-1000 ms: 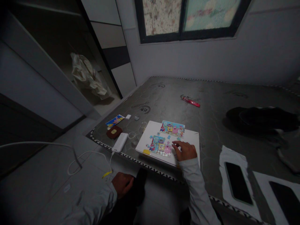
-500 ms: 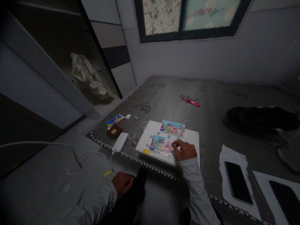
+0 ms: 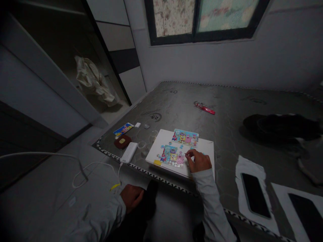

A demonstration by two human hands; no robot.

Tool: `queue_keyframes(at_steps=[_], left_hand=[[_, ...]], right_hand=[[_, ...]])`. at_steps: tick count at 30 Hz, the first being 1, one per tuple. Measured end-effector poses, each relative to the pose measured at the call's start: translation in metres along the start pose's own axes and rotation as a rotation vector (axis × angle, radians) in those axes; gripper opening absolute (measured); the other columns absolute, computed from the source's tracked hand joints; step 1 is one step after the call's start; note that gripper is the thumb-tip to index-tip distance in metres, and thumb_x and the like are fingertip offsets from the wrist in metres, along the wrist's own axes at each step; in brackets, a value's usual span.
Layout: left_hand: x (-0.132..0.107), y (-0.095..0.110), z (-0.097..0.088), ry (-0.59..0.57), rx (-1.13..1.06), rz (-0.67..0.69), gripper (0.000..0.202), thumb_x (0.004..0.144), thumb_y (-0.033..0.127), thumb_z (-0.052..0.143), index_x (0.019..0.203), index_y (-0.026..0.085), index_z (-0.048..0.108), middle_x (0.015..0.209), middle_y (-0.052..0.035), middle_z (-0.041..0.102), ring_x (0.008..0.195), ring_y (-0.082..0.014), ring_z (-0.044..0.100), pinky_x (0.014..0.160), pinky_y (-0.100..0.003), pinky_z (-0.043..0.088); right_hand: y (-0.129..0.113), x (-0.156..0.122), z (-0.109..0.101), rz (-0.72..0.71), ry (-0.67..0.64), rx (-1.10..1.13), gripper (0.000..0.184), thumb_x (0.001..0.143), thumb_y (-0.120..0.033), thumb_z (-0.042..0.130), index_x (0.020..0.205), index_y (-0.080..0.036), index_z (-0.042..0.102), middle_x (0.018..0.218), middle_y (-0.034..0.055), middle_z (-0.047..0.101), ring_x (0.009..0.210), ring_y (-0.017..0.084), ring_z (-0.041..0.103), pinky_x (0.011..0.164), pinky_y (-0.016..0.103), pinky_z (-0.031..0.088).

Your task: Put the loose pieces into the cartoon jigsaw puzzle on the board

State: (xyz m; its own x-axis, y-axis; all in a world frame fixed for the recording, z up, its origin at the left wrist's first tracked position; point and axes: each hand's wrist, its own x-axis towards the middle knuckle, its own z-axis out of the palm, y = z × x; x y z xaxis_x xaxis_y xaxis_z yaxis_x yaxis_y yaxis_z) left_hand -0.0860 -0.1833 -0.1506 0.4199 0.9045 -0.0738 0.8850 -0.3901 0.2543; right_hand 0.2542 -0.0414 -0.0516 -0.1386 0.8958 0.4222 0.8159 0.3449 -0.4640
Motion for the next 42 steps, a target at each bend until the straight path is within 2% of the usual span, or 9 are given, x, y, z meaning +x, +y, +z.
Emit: queue_keyframes(at_steps=[17, 42], left_hand=[[-0.0006, -0.0009, -0.0010, -0.005, -0.009, 0.001, 0.045, 0.096, 0.031, 0.034, 0.065, 0.019, 0.064, 0.063, -0.0044, 0.066, 0.056, -0.0140, 0.057, 0.056, -0.030, 0.029], [0.0000, 0.0017, -0.0064, -0.021, -0.015, -0.013, 0.046, 0.096, 0.032, 0.033, 0.064, 0.020, 0.064, 0.060, -0.0039, 0.064, 0.054, -0.0140, 0.054, 0.057, -0.029, 0.029]], right_hand=[[-0.0005, -0.0009, -0.0022, 0.000, -0.009, -0.001, 0.017, 0.085, -0.035, 0.053, 0.087, -0.022, 0.063, 0.076, -0.0001, 0.070, 0.061, 0.015, 0.056, 0.066, 0.030, 0.033], [0.0024, -0.0013, -0.0004, -0.001, -0.049, -0.006, 0.022, 0.086, -0.041, 0.052, 0.088, -0.023, 0.062, 0.075, 0.0013, 0.070, 0.060, 0.016, 0.058, 0.065, 0.030, 0.034]])
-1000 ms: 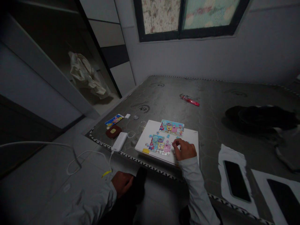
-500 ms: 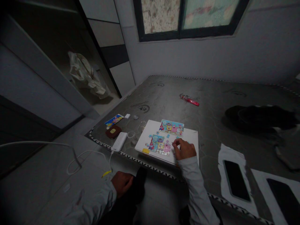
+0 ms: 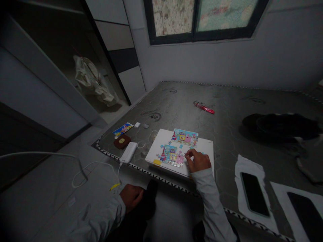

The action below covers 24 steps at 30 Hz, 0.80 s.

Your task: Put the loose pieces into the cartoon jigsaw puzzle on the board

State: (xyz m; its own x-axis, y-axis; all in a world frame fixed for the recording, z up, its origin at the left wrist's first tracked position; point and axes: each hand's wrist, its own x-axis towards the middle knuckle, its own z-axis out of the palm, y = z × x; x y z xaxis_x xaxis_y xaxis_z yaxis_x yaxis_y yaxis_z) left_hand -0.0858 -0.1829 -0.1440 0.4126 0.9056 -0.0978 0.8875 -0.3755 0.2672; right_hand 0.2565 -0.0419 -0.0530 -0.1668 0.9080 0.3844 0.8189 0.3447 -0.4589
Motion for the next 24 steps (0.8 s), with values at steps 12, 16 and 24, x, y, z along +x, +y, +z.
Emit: queue_keyframes(at_steps=[12, 16, 24], left_hand=[[0.0007, 0.0003, 0.0026, 0.001, 0.000, -0.014, 0.044, 0.095, 0.030, 0.035, 0.065, 0.020, 0.066, 0.060, -0.0042, 0.064, 0.055, -0.0141, 0.054, 0.057, -0.028, 0.030], [0.0005, 0.0006, 0.0030, 0.000, -0.005, -0.014, 0.046, 0.095, 0.032, 0.034, 0.064, 0.019, 0.065, 0.060, -0.0044, 0.063, 0.053, -0.0140, 0.054, 0.056, -0.028, 0.031], [0.0003, -0.0006, 0.0029, 0.006, -0.005, -0.010, 0.045, 0.095, 0.032, 0.034, 0.064, 0.019, 0.064, 0.060, -0.0045, 0.064, 0.053, -0.0138, 0.054, 0.056, -0.029, 0.030]], right_hand=[[0.0052, 0.0011, 0.0030, -0.013, -0.011, -0.024, 0.035, 0.089, -0.044, 0.051, 0.114, -0.022, 0.064, 0.075, 0.0015, 0.073, 0.059, 0.017, 0.058, 0.065, 0.031, 0.036], [0.0069, 0.0007, 0.0038, -0.025, -0.015, -0.029, 0.037, 0.090, -0.043, 0.049, 0.116, -0.022, 0.066, 0.075, 0.0016, 0.073, 0.060, 0.016, 0.058, 0.066, 0.031, 0.036], [0.0062, -0.0001, 0.0057, -0.031, -0.006, -0.023, 0.034, 0.091, -0.040, 0.048, 0.109, -0.023, 0.071, 0.082, 0.0039, 0.073, 0.063, 0.016, 0.058, 0.066, 0.031, 0.036]])
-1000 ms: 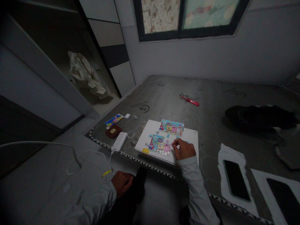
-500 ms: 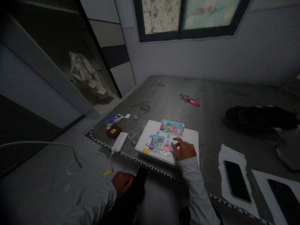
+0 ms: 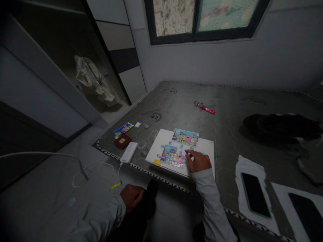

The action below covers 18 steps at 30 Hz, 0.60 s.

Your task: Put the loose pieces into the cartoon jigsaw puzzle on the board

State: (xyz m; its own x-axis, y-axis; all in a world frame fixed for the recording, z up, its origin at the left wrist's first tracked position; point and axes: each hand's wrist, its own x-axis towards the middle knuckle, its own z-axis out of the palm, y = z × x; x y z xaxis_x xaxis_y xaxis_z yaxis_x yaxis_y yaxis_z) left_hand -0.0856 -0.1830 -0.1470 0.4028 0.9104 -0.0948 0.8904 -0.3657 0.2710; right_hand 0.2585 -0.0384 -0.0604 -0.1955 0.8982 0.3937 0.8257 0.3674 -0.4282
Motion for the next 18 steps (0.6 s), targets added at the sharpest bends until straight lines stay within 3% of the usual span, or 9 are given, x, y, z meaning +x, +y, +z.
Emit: queue_keyframes(at_steps=[8, 18], left_hand=[[-0.0003, -0.0009, 0.0008, 0.010, -0.014, 0.011, 0.044, 0.095, 0.031, 0.034, 0.064, 0.020, 0.063, 0.060, -0.0044, 0.062, 0.055, -0.0145, 0.054, 0.056, -0.029, 0.031], [-0.0008, -0.0004, 0.0030, 0.022, -0.036, -0.005, 0.045, 0.095, 0.033, 0.034, 0.064, 0.020, 0.064, 0.061, -0.0047, 0.064, 0.056, -0.0146, 0.055, 0.058, -0.030, 0.034]], right_hand=[[-0.0025, 0.0006, -0.0016, 0.040, 0.020, 0.007, 0.030, 0.088, -0.045, 0.051, 0.101, -0.022, 0.067, 0.075, 0.0019, 0.072, 0.059, 0.015, 0.058, 0.064, 0.029, 0.036], [-0.0068, 0.0009, -0.0045, 0.010, 0.044, -0.004, 0.034, 0.091, -0.048, 0.050, 0.093, -0.024, 0.073, 0.070, 0.0016, 0.070, 0.059, 0.016, 0.055, 0.065, 0.031, 0.033]])
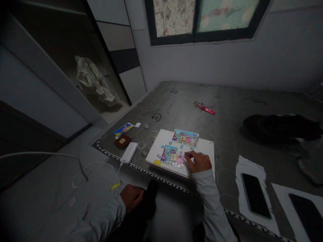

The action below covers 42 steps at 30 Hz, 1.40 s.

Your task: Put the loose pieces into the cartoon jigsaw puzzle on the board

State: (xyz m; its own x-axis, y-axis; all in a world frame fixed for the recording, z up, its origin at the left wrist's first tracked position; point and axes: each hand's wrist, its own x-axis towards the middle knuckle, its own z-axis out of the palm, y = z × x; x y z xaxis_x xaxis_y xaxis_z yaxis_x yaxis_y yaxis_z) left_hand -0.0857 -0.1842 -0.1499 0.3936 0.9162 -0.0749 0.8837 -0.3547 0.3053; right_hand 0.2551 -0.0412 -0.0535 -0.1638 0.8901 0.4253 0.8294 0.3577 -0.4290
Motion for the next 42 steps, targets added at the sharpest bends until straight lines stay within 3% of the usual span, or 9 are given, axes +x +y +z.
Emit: queue_keyframes(at_steps=[14, 19, 24, 30, 35, 39, 40, 42], left_hand=[[0.000, -0.001, 0.000, -0.006, 0.008, 0.025, 0.046, 0.096, 0.032, 0.033, 0.065, 0.020, 0.064, 0.062, -0.0044, 0.065, 0.055, -0.0143, 0.056, 0.057, -0.029, 0.032], [-0.001, -0.002, 0.000, -0.003, 0.015, 0.025, 0.045, 0.096, 0.032, 0.033, 0.065, 0.020, 0.064, 0.064, -0.0051, 0.066, 0.057, -0.0148, 0.057, 0.058, -0.030, 0.032], [-0.001, -0.003, 0.003, -0.009, 0.029, 0.011, 0.047, 0.096, 0.033, 0.032, 0.065, 0.020, 0.064, 0.063, -0.0054, 0.066, 0.056, -0.0148, 0.056, 0.058, -0.030, 0.032], [-0.001, -0.005, 0.006, -0.028, 0.041, 0.014, 0.044, 0.095, 0.032, 0.034, 0.069, 0.020, 0.066, 0.067, -0.0064, 0.067, 0.061, -0.0166, 0.058, 0.061, -0.030, 0.034], [-0.002, -0.005, 0.004, -0.040, 0.049, 0.007, 0.044, 0.096, 0.033, 0.033, 0.070, 0.020, 0.066, 0.068, -0.0059, 0.068, 0.062, -0.0162, 0.059, 0.061, -0.031, 0.033], [-0.003, -0.005, 0.003, -0.048, 0.054, 0.008, 0.047, 0.098, 0.034, 0.030, 0.070, 0.019, 0.065, 0.067, -0.0057, 0.067, 0.062, -0.0159, 0.059, 0.060, -0.032, 0.031], [-0.003, -0.005, 0.003, -0.050, 0.055, 0.007, 0.048, 0.098, 0.034, 0.030, 0.069, 0.019, 0.065, 0.067, -0.0060, 0.067, 0.061, -0.0160, 0.059, 0.060, -0.032, 0.031], [-0.002, -0.006, 0.004, -0.050, 0.059, 0.005, 0.048, 0.098, 0.034, 0.030, 0.069, 0.019, 0.065, 0.067, -0.0067, 0.067, 0.062, -0.0165, 0.059, 0.060, -0.031, 0.032]], right_hand=[[0.004, 0.001, 0.000, 0.051, -0.058, 0.026, 0.028, 0.087, -0.049, 0.057, 0.088, -0.023, 0.066, 0.074, 0.0005, 0.072, 0.062, 0.017, 0.058, 0.067, 0.031, 0.034], [0.018, 0.002, 0.010, 0.115, -0.180, 0.035, 0.025, 0.082, -0.044, 0.060, 0.094, -0.024, 0.066, 0.074, -0.0002, 0.074, 0.061, 0.018, 0.062, 0.062, 0.030, 0.038], [0.026, 0.001, 0.016, 0.122, -0.354, 0.026, 0.021, 0.081, -0.042, 0.058, 0.088, -0.029, 0.074, 0.074, -0.0009, 0.075, 0.066, 0.019, 0.067, 0.062, 0.031, 0.042], [0.024, -0.001, 0.017, 0.122, -0.430, 0.026, 0.022, 0.079, -0.040, 0.059, 0.087, -0.031, 0.078, 0.085, -0.0001, 0.077, 0.080, 0.021, 0.071, 0.069, 0.031, 0.048], [0.009, 0.005, 0.007, 0.171, -0.299, 0.032, 0.030, 0.081, -0.048, 0.057, 0.091, -0.027, 0.074, 0.071, 0.0012, 0.073, 0.066, 0.021, 0.068, 0.062, 0.031, 0.047], [-0.003, 0.004, -0.028, 0.222, -0.104, 0.048, 0.038, 0.092, -0.052, 0.042, 0.101, -0.024, 0.065, 0.078, 0.0032, 0.071, 0.066, 0.019, 0.066, 0.062, 0.031, 0.046], [-0.004, 0.000, -0.039, 0.228, -0.027, 0.063, 0.038, 0.093, -0.053, 0.040, 0.102, -0.023, 0.062, 0.082, 0.0040, 0.070, 0.070, 0.019, 0.066, 0.064, 0.031, 0.046], [-0.006, -0.016, -0.059, 0.194, 0.283, 0.217, 0.035, 0.093, -0.054, 0.042, 0.102, -0.024, 0.057, 0.080, 0.0037, 0.067, 0.068, 0.018, 0.064, 0.062, 0.031, 0.047]])
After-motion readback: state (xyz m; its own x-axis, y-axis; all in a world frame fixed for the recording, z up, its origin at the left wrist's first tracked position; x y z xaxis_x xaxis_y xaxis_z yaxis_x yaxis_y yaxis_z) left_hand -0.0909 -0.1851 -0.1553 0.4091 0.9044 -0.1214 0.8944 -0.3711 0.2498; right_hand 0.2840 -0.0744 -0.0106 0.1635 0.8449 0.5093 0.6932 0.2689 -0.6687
